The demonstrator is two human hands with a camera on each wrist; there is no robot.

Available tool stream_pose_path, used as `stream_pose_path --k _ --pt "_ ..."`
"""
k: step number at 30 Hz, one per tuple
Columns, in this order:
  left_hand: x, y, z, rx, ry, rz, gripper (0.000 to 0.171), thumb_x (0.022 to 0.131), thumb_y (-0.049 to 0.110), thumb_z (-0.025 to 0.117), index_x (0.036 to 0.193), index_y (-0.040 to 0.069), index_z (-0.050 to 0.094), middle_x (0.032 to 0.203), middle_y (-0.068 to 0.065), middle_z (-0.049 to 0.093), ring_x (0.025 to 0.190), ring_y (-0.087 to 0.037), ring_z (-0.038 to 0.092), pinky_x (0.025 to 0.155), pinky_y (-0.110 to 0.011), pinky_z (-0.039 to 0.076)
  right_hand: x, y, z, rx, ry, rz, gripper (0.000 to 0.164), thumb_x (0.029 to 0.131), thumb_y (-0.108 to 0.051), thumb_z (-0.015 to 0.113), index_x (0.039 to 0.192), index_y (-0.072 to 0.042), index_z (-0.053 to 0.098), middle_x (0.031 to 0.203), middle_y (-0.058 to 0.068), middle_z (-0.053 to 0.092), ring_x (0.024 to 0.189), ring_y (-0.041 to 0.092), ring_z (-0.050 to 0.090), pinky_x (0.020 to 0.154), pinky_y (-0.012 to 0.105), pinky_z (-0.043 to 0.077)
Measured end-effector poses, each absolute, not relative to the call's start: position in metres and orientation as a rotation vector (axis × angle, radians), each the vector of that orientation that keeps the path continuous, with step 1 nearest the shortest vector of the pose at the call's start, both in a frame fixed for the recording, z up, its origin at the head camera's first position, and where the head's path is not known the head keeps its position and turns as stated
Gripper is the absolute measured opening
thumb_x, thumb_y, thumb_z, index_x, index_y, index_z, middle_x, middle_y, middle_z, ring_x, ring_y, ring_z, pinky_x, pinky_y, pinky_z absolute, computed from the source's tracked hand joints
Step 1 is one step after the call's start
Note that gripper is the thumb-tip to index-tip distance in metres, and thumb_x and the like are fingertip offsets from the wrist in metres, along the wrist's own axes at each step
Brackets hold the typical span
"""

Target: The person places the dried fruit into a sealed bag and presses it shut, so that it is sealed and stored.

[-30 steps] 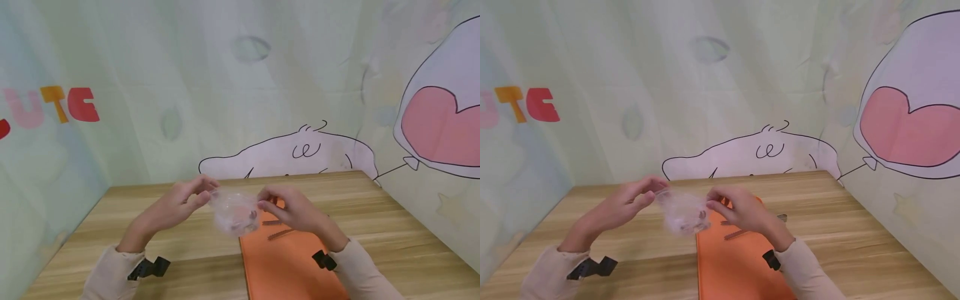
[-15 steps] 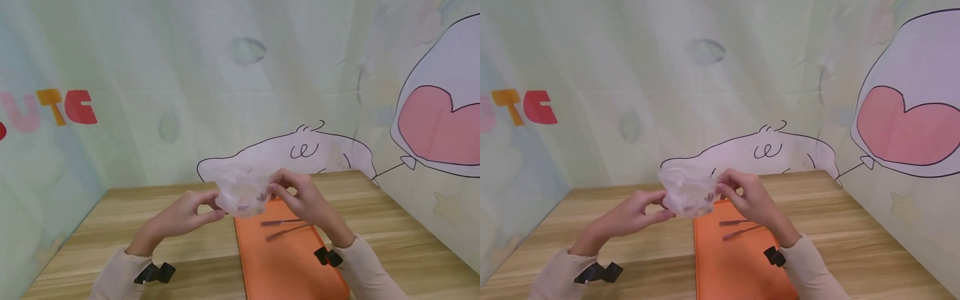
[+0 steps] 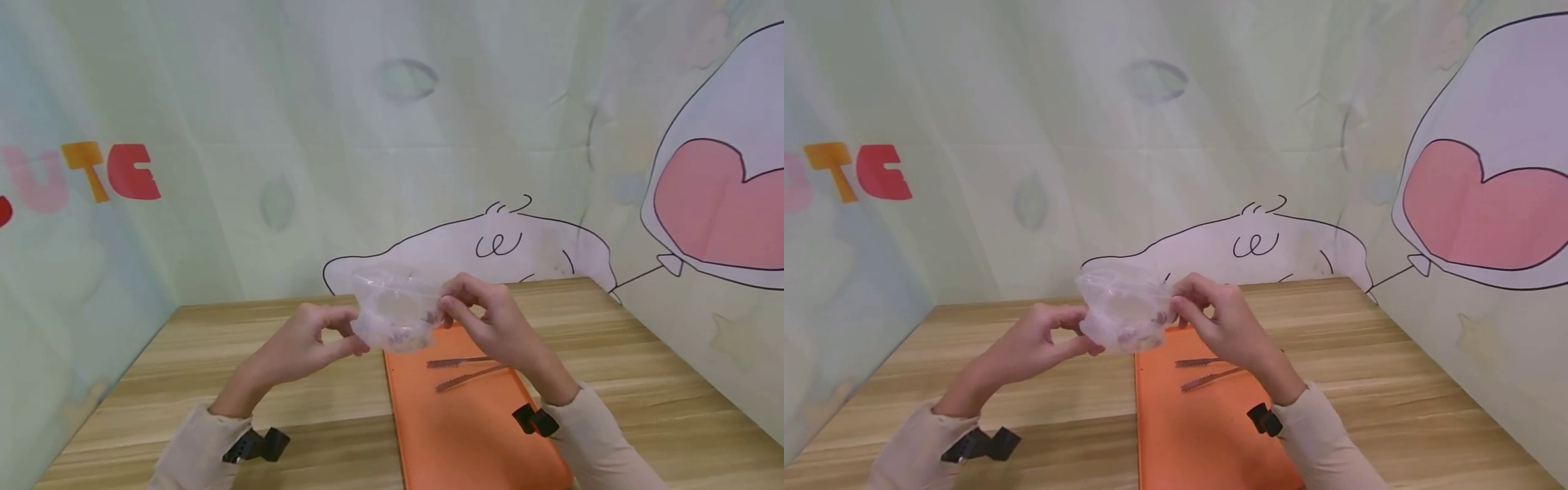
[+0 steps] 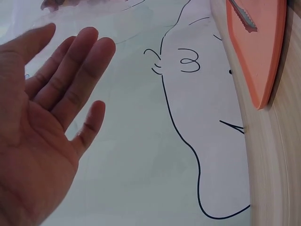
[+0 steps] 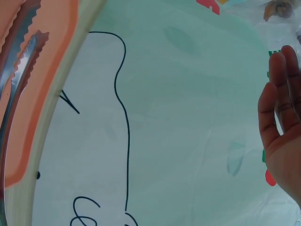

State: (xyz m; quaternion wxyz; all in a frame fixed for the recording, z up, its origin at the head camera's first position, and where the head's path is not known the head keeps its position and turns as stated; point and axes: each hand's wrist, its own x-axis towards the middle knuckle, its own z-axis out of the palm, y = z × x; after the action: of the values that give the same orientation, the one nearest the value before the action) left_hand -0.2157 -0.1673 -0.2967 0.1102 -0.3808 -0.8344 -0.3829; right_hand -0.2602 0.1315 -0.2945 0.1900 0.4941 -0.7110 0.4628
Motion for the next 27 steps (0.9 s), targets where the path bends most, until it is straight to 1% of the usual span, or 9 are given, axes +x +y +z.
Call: stream_pose_path --k 5,7,12,16,17,20,22,24,27 --pt "-0.2157 -0.1671 -0.2969 -1.119 -2.498 -1.071 0.012 0.090 0.019 0.076 0.096 0.018 0.066 0.090 0.014 0.067 0.085 -0.007 0.066 0.081 -0.032 0.050 -0.2593 0.1313 -0.2954 1.362 -1.982 1.281 0.004 0.098 -0.003 0.061 0.098 -0.006 0.063 0.081 -0.003 0.068 0.069 0.014 0.063 0.060 0.027 0.052" --pt "-0.2161 -0.1672 -0.2978 -1.140 -2.511 -1.067 0.014 0.089 0.020 0.077 0.099 0.018 0.066 0.089 0.014 0.067 0.085 -0.006 0.066 0.085 -0.034 0.050 -0.2591 0.1311 -0.2955 1.360 -1.978 1.272 0.003 0.098 -0.003 0.062 0.098 -0.006 0.062 0.081 -0.003 0.067 0.069 0.014 0.063 0.061 0.027 0.053" --pt "-0.2172 -0.1667 -0.2997 -1.159 -2.501 -1.046 0.018 0.091 0.019 0.074 0.108 0.017 0.068 0.089 0.014 0.068 0.084 -0.005 0.066 0.084 -0.036 0.051 -0.2600 0.1306 -0.2963 1.373 -1.976 1.257 0.003 0.098 -0.002 0.062 0.099 -0.005 0.062 0.081 -0.001 0.068 0.069 0.014 0.063 0.062 0.027 0.053" --pt "-0.2190 -0.1656 -0.3013 -1.139 -2.488 -1.066 0.013 0.095 0.015 0.069 0.108 0.015 0.068 0.087 0.013 0.070 0.081 -0.005 0.067 0.080 -0.034 0.051 -0.2615 0.1295 -0.2971 1.400 -1.988 1.257 0.012 0.096 0.004 0.061 0.098 -0.008 0.062 0.081 -0.001 0.069 0.070 0.012 0.064 0.061 0.026 0.053" --pt "-0.2194 -0.1656 -0.3020 -1.130 -2.482 -1.067 0.012 0.095 0.013 0.068 0.108 0.014 0.068 0.084 0.013 0.070 0.079 -0.005 0.067 0.076 -0.032 0.051 -0.2617 0.1291 -0.2972 1.410 -1.991 1.257 0.013 0.096 0.004 0.061 0.098 -0.009 0.062 0.081 0.000 0.070 0.070 0.012 0.064 0.060 0.026 0.053" --pt "-0.2205 -0.1654 -0.3035 -1.094 -2.432 -1.063 0.010 0.096 0.008 0.065 0.105 0.011 0.070 0.078 0.013 0.069 0.074 -0.006 0.066 0.068 -0.030 0.048 -0.2617 0.1277 -0.2976 1.432 -2.003 1.251 0.010 0.097 0.001 0.062 0.099 -0.008 0.063 0.083 -0.001 0.070 0.071 0.012 0.064 0.059 0.027 0.053" --pt "-0.2211 -0.1653 -0.3040 -1.065 -2.392 -1.038 0.010 0.096 0.007 0.064 0.101 0.011 0.071 0.074 0.014 0.068 0.072 -0.006 0.065 0.065 -0.029 0.046 -0.2613 0.1276 -0.2974 1.433 -2.001 1.239 0.009 0.097 0.000 0.062 0.100 -0.007 0.063 0.084 -0.001 0.071 0.070 0.012 0.065 0.059 0.027 0.054" --pt "-0.2213 -0.1653 -0.3037 -1.049 -2.361 -1.026 0.009 0.096 0.006 0.065 0.098 0.012 0.072 0.072 0.015 0.067 0.070 -0.006 0.064 0.064 -0.029 0.046 -0.2607 0.1284 -0.2969 1.420 -1.996 1.222 0.011 0.096 0.002 0.063 0.101 -0.008 0.064 0.085 -0.002 0.072 0.070 0.012 0.064 0.059 0.027 0.054" --pt "-0.2208 -0.1666 -0.3035 -1.055 -2.345 -1.031 0.007 0.094 0.006 0.069 0.094 0.012 0.072 0.069 0.016 0.065 0.069 -0.006 0.063 0.057 -0.026 0.046 -0.2606 0.1313 -0.2953 1.381 -1.990 1.187 0.012 0.096 0.001 0.063 0.100 -0.010 0.065 0.085 -0.004 0.072 0.069 0.011 0.064 0.056 0.026 0.051"
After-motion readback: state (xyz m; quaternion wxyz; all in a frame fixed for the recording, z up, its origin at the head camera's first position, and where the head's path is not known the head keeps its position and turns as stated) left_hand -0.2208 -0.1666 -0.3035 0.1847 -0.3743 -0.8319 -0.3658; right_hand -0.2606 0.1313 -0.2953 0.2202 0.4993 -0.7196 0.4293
